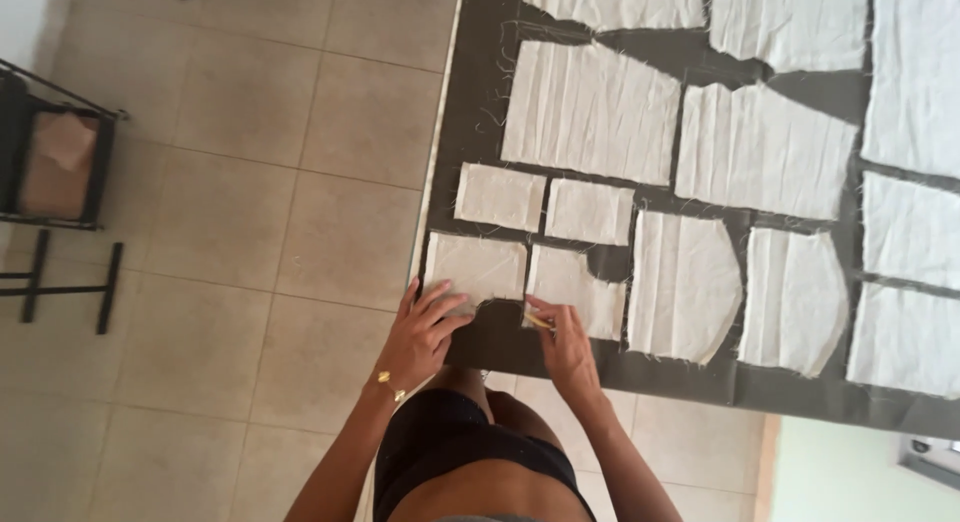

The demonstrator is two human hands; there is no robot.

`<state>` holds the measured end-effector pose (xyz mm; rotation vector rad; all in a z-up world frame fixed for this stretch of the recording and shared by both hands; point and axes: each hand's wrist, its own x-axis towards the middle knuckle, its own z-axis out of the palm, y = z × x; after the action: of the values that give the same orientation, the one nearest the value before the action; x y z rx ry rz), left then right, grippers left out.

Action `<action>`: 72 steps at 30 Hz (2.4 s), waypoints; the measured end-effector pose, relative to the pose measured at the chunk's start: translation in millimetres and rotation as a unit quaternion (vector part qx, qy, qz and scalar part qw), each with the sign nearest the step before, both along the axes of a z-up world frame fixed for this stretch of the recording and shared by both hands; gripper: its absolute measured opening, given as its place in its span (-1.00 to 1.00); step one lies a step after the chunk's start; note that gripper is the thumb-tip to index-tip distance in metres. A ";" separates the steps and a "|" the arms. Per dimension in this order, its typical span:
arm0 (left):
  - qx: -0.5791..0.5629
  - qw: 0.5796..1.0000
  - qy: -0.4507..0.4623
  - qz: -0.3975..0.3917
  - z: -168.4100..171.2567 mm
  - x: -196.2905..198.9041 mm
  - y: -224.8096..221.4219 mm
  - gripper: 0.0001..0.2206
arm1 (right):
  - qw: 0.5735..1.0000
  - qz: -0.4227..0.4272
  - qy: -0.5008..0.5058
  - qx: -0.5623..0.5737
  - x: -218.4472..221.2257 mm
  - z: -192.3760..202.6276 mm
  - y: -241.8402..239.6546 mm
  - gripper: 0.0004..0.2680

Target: Tracing the outlines of fabric pattern pieces onto a larger piece of fabric using tailor's chalk.

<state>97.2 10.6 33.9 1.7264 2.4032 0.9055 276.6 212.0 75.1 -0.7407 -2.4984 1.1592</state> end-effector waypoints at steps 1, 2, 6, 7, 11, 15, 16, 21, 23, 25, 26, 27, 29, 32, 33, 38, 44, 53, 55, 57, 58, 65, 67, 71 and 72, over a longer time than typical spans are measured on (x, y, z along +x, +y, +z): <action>-0.006 1.000 -0.001 -0.004 -2.9 -0.3 0.2 -0.72 | 1.000 -0.004 -0.001 -0.006 -1.3 8.6 -2.3 -0.92; -0.015 1.000 0.016 0.001 -6.0 -0.7 0.3 -0.73 | 0.999 -0.024 0.039 0.006 -2.8 17.2 -4.5 -0.92; -0.014 0.999 0.042 -0.018 -16.9 -1.0 8.0 -0.77 | 0.997 -0.062 0.040 0.032 -9.6 6.2 0.1 -0.90; -0.012 0.999 0.043 -0.026 -16.6 -4.0 8.9 -0.77 | 0.996 -0.070 0.041 0.034 -16.6 2.1 2.0 -0.90; -0.032 0.997 0.015 -0.069 -22.0 -17.2 10.3 -0.76 | 0.998 -0.034 -0.007 0.046 -45.7 -15.3 8.4 -0.89; -0.034 0.984 -0.062 -0.164 -12.6 -44.3 11.1 -0.74 | 0.986 -0.140 -0.082 -0.027 -57.3 -39.0 13.1 -0.66; -0.035 0.982 -0.060 -0.175 -2.2 -54.4 10.9 -0.74 | 0.985 -0.151 -0.080 -0.028 -58.2 -38.5 8.9 -0.66; 0.057 0.929 -0.178 -0.319 15.8 -154.3 -26.8 -0.59 | 0.924 -0.374 0.068 0.038 -94.3 -13.5 -40.5 -0.89; 0.047 0.925 -0.199 -0.321 -0.7 -220.0 -52.7 -0.67 | 0.884 -0.465 0.046 0.016 -107.5 -41.6 -67.7 -0.90; 0.037 0.925 -0.222 -0.305 6.1 -276.0 -78.3 -0.70 | 0.844 -0.536 0.020 -0.006 -122.7 -44.1 -100.8 -0.87; 0.001 0.937 -0.170 -0.306 20.6 -304.2 -87.1 -0.70 | 0.823 -0.565 0.048 -0.042 -134.1 -34.8 -119.7 -0.89; -0.017 0.942 -0.097 -0.321 27.1 -348.1 -68.0 -0.68 | 0.793 -0.598 0.100 -0.063 -158.6 -34.0 -118.4 -0.89; -0.009 0.938 -0.073 -0.340 17.0 -391.2 -54.3 -0.62 | 0.794 -0.604 0.066 -0.013 -161.2 -40.8 -135.0 -0.87; -0.002 0.923 -0.042 -0.382 -5.0 -420.4 -13.3 -0.55 | 0.779 -0.625 0.033 0.029 -174.5 -17.6 -171.0 -0.88; 0.034 0.921 -0.004 -0.388 -16.3 -421.9 17.7 -0.53 | 0.776 -0.624 0.080 0.050 -182.1 -7.3 -156.0 -0.90; 0.074 0.874 -0.029 -0.480 4.2 -356.3 109.7 -0.50 | 0.711 -0.701 0.053 0.022 -174.1 -5.8 -163.4 -0.82; 0.043 0.812 -0.037 -0.581 -0.7 -311.3 144.0 -0.56 | 0.664 -0.736 0.124 -0.048 -188.5 -36.7 -138.2 -0.77; 0.059 0.771 0.003 -0.634 -10.1 -270.9 240.7 -0.62 | 0.691 -0.718 0.061 -0.060 -215.1 -36.6 -46.0 -0.73; 0.049 0.749 0.015 -0.660 -8.2 -256.1 258.0 -0.63 | 0.683 -0.729 0.003 -0.038 -220.5 -49.8 -48.2 -0.73; 0.047 0.717 0.023 -0.695 -5.4 -243.6 274.8 -0.65 | 0.660 -0.749 -0.056 -0.002 -228.0 -70.6 -54.0 -0.69; 0.056 0.706 0.025 -0.705 -10.8 -233.6 290.8 -0.65 | 0.649 -0.759 -0.053 0.005 -229.0 -62.1 -39.3 -0.69; 0.064 0.620 0.057 -0.780 -27.5 -236.7 308.0 -0.55 | 0.576 -0.817 -0.028 -0.012 -281.4 -41.7 -35.8 -0.74; 0.060 0.609 0.049 -0.790 -32.4 -236.1 313.9 -0.50 | 0.569 -0.819 -0.080 0.006 -288.3 -44.0 -29.2 -0.74; 0.060 0.610 0.065 -0.788 -35.7 -242.0 311.6 -0.46 | 0.563 -0.816 -0.127 0.033 -303.9 -63.3 -33.4 -0.76; 0.055 0.612 0.061 -0.787 -36.8 -240.2 311.2 -0.47 | 0.560 -0.818 -0.129 0.035 -306.1 -67.3 -33.6 -0.77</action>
<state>-143.0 321.8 -2.9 2.7651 0.0612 0.4806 -29.4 178.4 7.8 -2.3802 -0.8130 0.1163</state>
